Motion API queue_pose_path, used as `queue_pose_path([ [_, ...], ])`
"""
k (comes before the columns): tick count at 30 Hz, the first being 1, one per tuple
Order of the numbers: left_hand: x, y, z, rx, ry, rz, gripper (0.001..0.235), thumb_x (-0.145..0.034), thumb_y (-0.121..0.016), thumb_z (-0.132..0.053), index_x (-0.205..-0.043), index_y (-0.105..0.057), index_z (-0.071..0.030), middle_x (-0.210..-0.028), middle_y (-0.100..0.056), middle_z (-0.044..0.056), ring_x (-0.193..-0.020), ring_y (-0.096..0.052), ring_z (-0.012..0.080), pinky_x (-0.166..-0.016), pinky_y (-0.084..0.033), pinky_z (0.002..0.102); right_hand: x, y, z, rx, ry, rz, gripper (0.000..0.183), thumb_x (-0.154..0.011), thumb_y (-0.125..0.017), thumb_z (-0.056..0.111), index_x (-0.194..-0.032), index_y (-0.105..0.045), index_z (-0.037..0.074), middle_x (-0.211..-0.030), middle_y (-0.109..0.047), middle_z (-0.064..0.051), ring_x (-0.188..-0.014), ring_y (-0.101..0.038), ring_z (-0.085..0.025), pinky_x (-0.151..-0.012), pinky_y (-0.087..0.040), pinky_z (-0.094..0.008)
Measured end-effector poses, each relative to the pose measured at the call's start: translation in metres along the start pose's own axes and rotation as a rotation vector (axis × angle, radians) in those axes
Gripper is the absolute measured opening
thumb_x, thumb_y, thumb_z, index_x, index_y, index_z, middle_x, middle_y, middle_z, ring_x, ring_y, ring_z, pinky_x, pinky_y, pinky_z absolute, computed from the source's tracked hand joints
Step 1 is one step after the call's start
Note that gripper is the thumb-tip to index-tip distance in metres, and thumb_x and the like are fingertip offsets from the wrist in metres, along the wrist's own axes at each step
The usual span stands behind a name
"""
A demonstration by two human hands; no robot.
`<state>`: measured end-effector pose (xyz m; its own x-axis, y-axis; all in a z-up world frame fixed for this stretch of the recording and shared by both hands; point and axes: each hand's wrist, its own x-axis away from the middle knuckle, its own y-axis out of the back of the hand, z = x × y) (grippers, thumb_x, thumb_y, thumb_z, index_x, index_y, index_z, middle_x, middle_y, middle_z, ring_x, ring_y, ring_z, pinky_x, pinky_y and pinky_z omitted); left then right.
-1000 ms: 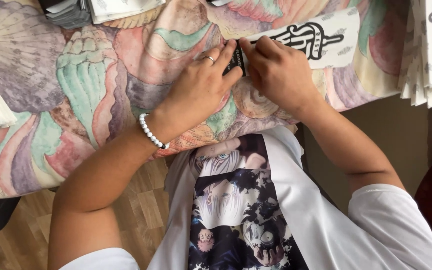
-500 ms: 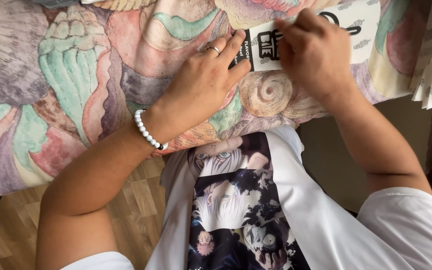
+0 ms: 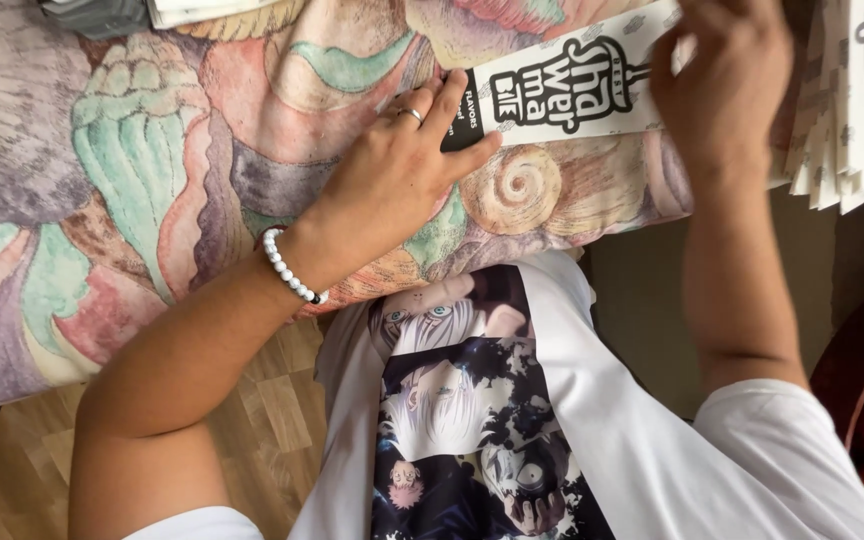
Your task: The person handles a sheet of paper containing multiple printed labels, repeatedly peeling individual black-and-white stickers from the sheet and applying them onto pre-printed paper sleeves laid out on a table.
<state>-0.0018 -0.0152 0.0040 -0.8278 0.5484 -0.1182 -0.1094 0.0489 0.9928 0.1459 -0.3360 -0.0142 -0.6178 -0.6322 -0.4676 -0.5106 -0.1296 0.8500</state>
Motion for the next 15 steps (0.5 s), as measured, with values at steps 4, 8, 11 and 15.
queue_pose_path([
  [4,0.000,0.000,-0.005,-0.090,-0.016,0.062,0.077,-0.092,-0.052,0.000,-0.158,-0.043,-0.038,-0.152,-0.035,0.032,-0.135,-0.049,0.0395,-0.068,-0.059,0.032,0.002,0.051,0.073,-0.481,0.129,0.094,0.016,-0.095,-0.075,-0.010,-0.093,-0.076,0.006,-0.128,-0.070,-0.009,-0.096,-0.067,-0.019,-0.050,-0.049,-0.027],
  [8,0.001,-0.003,-0.007,-0.076,-0.008,0.026,0.073,-0.092,-0.057,-0.005,-0.157,-0.045,-0.035,-0.154,-0.036,0.031,-0.134,-0.049,0.0399,-0.097,-0.052,0.041,0.018,0.057,0.081,-0.472,0.310,0.091,0.019,-0.103,-0.078,0.003,-0.121,-0.078,-0.002,-0.116,-0.071,-0.012,-0.098,-0.068,-0.027,-0.077,-0.062,-0.036],
  [11,0.001,-0.003,-0.005,0.052,0.015,-0.009,0.065,-0.090,-0.062,-0.003,-0.150,-0.053,-0.027,-0.152,-0.039,0.031,-0.133,-0.049,0.0423,-0.105,-0.048,0.048,0.034,0.052,0.059,-0.429,0.254,0.102,0.024,-0.100,-0.075,-0.010,-0.122,-0.078,-0.002,-0.114,-0.070,-0.010,-0.096,-0.065,-0.026,-0.073,-0.060,-0.036],
  [15,0.002,-0.007,-0.004,0.197,0.016,-0.117,0.043,-0.094,-0.059,-0.001,-0.136,-0.062,-0.013,-0.146,-0.050,0.028,-0.130,-0.049,0.0435,-0.105,-0.046,0.054,0.053,0.041,0.033,-0.312,0.176,0.069,0.031,-0.098,-0.068,-0.016,-0.118,-0.081,0.005,-0.108,-0.069,-0.005,-0.092,-0.065,-0.025,-0.062,-0.053,-0.032],
])
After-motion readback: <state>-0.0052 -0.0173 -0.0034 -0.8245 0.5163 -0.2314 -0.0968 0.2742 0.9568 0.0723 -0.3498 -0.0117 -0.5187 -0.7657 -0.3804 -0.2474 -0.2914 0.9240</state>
